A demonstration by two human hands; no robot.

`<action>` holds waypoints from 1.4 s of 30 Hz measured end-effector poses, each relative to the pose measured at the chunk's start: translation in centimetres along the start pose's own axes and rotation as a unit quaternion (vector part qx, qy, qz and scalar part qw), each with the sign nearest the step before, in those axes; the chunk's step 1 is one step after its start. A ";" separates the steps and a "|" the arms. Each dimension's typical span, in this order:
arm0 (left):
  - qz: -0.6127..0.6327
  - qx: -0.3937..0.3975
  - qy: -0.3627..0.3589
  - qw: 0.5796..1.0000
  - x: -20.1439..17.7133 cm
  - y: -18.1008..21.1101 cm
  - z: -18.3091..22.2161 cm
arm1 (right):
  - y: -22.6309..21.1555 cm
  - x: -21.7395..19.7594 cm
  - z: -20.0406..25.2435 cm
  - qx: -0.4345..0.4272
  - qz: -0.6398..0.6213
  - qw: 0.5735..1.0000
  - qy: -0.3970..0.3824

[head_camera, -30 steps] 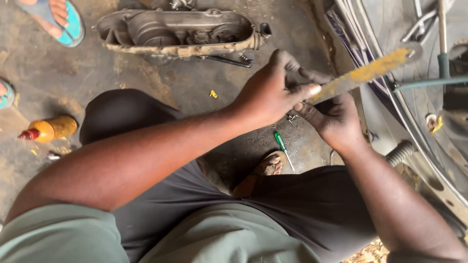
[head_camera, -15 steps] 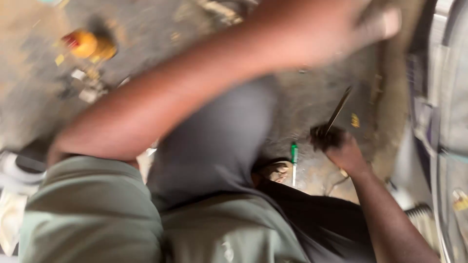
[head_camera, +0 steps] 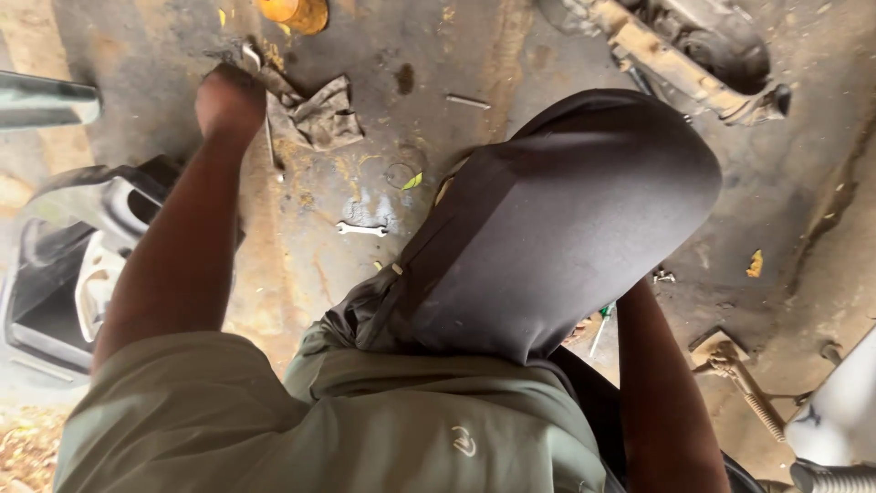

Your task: The recorder cleans a small gear with a file and then uses a screwdriver to work on a motorcycle starter motor.

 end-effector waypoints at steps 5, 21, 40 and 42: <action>-0.015 -0.079 -0.056 0.995 1.5 -0.5 0.9 | 0.3 1.3 -1.6 -0.030 -0.095 0.995 0.012; 0.089 0.297 -0.126 0.942 10.4 15.0 2.5 | -0.9 6.2 -2.9 -0.124 -0.367 0.921 0.039; -0.062 0.440 -0.074 0.893 29.0 16.0 -6.2 | 1.8 6.0 -0.5 0.192 -0.124 0.961 0.153; -0.041 0.449 -0.059 0.891 24.5 18.3 -5.1 | -1.9 1.9 3.8 0.186 -0.148 0.959 0.154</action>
Point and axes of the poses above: each hand's wrist, its own z-axis away from the middle knuckle, its own x-axis out of the palm, y = z × x, the point moved 2 cm from there along -z, towards the middle knuckle, and after that the axes turned 9 degrees about -y, right-handed, at the moved point
